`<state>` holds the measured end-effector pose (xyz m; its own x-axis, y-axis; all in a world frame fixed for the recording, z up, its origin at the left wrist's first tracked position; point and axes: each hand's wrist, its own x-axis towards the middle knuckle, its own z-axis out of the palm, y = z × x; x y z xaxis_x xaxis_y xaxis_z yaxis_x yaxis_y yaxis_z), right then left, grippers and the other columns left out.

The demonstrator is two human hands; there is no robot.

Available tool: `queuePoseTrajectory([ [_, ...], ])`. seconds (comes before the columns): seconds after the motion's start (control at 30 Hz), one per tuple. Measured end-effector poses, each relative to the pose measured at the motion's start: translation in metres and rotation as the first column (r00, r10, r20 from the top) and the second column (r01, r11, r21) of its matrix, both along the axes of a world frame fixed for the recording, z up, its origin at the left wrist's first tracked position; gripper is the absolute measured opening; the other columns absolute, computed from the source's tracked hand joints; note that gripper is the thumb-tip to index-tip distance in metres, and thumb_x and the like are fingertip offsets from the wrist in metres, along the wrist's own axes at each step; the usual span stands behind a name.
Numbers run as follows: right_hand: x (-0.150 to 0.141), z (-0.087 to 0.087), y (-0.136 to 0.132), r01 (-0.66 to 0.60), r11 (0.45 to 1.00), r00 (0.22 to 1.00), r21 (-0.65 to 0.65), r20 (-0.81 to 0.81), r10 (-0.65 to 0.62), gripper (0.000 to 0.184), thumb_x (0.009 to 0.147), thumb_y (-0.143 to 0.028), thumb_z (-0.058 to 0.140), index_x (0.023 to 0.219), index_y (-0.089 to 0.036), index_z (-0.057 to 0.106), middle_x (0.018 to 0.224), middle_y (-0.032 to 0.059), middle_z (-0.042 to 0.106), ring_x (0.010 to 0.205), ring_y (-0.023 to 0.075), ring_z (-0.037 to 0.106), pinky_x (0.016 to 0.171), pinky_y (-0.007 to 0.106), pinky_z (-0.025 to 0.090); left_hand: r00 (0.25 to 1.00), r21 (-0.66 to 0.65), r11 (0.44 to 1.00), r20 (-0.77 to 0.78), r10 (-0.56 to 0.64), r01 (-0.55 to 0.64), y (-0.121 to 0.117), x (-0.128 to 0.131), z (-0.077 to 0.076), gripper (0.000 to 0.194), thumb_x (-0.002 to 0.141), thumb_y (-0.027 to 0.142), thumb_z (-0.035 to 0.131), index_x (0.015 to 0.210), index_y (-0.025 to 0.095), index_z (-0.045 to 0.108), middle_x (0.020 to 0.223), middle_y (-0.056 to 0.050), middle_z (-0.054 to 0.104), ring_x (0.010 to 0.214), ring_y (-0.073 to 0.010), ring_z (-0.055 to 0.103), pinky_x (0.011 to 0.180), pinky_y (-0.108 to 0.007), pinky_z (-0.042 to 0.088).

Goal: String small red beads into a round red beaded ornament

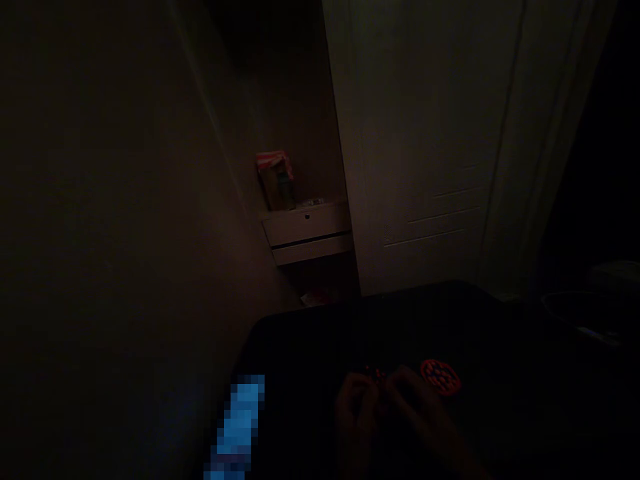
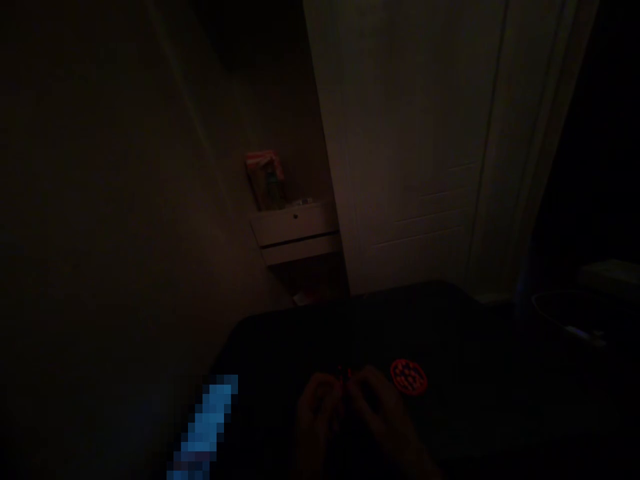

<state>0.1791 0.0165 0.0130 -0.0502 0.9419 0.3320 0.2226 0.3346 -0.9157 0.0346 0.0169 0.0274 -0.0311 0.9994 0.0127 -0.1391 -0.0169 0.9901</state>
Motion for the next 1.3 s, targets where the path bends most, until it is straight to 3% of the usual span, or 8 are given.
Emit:
queuePoseTrajectory([
  [0.13,0.002,0.002,0.000,0.111,0.994,0.993,-0.021,-0.034,-0.111,0.024,0.095,-0.043,0.053,0.084,-0.024,0.062,0.080,0.0014,0.067,0.077,0.0209,0.065,0.070,0.029,0.053,0.999,-0.003,0.999,0.003,0.044,-0.044,-0.001,0.000,-0.002,0.039,0.079,0.056,0.071,0.080,0.017,0.065,0.060,0.003,0.052,0.053,-0.0097,0.046,0.047,-0.020,0.034],
  [0.53,0.008,-0.005,-0.001,0.249,0.961,0.964,-0.125,-0.062,-0.258,0.031,0.086,-0.055,0.058,0.080,-0.027,0.069,0.082,0.0033,0.075,0.081,0.0250,0.069,0.069,0.030,0.057,0.999,-0.018,0.999,-0.005,0.038,-0.038,0.000,0.000,-0.003,0.043,0.078,0.059,0.069,0.081,0.017,0.063,0.059,0.005,0.050,0.051,-0.0090,0.043,0.046,-0.020,0.032],
  [0.8,0.004,-0.001,-0.001,0.195,0.978,0.978,-0.074,-0.059,-0.200,0.041,0.090,-0.061,0.053,0.074,-0.027,0.067,0.073,0.0031,0.072,0.071,0.0226,0.067,0.066,0.029,0.056,0.999,0.004,0.999,-0.003,0.035,-0.035,-0.001,-0.001,-0.006,0.041,0.081,0.057,0.068,0.082,0.017,0.064,0.060,0.005,0.049,0.052,-0.0089,0.042,0.047,-0.020,0.034],
  [0.9,0.004,-0.003,0.000,0.218,0.972,0.973,-0.085,-0.062,-0.223,0.039,0.089,-0.062,0.054,0.080,-0.027,0.069,0.082,0.0048,0.074,0.081,0.0251,0.069,0.073,0.032,0.057,0.999,0.015,0.999,-0.002,0.039,-0.039,0.000,-0.001,-0.007,0.041,0.081,0.057,0.068,0.081,0.017,0.064,0.060,0.004,0.050,0.053,-0.0091,0.043,0.048,-0.020,0.035],
  [1.1,0.003,0.005,0.002,0.153,0.986,0.987,-0.061,-0.042,-0.155,0.036,0.095,-0.053,0.050,0.076,-0.026,0.066,0.073,0.0022,0.069,0.070,0.0210,0.065,0.065,0.028,0.053,0.999,-0.015,0.999,0.002,0.039,-0.039,0.000,0.000,-0.004,0.043,0.079,0.060,0.069,0.079,0.017,0.063,0.058,0.005,0.048,0.051,-0.0088,0.042,0.046,-0.020,0.033],
  [1.3,0.003,0.005,0.002,0.149,0.988,0.987,-0.049,-0.053,-0.152,0.030,0.093,-0.048,0.055,0.080,-0.024,0.068,0.077,0.0019,0.070,0.072,0.0206,0.066,0.067,0.027,0.053,0.999,-0.024,0.999,-0.005,0.039,-0.039,0.002,0.000,-0.007,0.044,0.078,0.061,0.069,0.079,0.017,0.063,0.057,0.005,0.048,0.050,-0.0091,0.042,0.047,-0.020,0.034],
])
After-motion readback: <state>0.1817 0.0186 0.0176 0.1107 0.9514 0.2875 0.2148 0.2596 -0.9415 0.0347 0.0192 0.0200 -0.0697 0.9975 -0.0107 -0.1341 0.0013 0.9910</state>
